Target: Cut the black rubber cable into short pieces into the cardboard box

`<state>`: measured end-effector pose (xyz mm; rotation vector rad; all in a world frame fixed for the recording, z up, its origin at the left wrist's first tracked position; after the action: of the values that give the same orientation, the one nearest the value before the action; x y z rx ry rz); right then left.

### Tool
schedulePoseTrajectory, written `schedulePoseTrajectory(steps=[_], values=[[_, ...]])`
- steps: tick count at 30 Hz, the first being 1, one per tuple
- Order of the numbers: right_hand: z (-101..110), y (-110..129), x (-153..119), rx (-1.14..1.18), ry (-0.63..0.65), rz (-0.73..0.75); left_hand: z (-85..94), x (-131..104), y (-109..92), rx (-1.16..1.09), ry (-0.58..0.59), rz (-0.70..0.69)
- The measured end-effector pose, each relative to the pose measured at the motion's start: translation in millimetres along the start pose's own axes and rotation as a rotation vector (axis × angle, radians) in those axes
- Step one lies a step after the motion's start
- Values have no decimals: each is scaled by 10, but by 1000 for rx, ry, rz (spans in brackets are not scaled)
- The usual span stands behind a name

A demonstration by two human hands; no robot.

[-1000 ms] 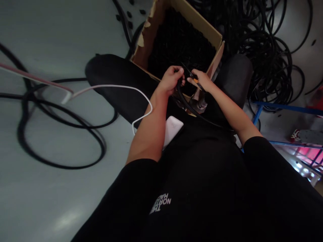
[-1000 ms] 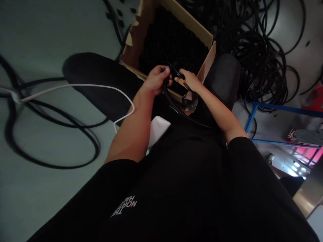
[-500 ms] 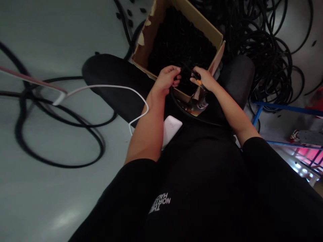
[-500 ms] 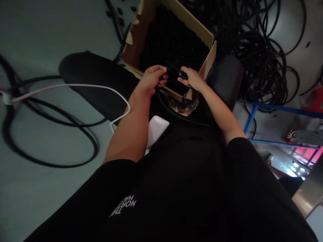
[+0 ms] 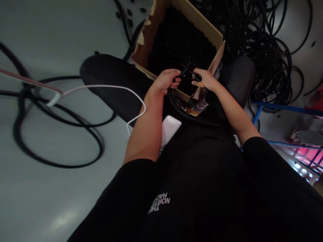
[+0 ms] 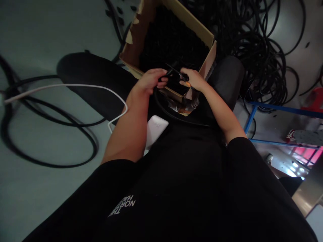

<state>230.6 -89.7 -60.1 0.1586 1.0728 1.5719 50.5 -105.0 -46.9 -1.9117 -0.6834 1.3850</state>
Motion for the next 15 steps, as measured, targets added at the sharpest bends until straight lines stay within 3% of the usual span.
schedulePoseTrajectory(steps=[10, 15], values=[[-86, -64, -85, 122, 65, -81, 116, 114, -37, 33, -126, -193], [-211, 133, -77, 196, 195, 10, 16, 119, -102, 100, -103, -300]])
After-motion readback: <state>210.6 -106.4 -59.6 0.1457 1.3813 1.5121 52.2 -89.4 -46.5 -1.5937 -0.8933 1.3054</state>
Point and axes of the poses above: each hand's wrist, its own x-axis towards the middle knuckle, its own z-axis out of the back of the hand, y = z × x, the point moved 9 cm from there along x, towards the middle knuckle, and after that the axes turned 10 degrees about -z, right-handed, at the moved point
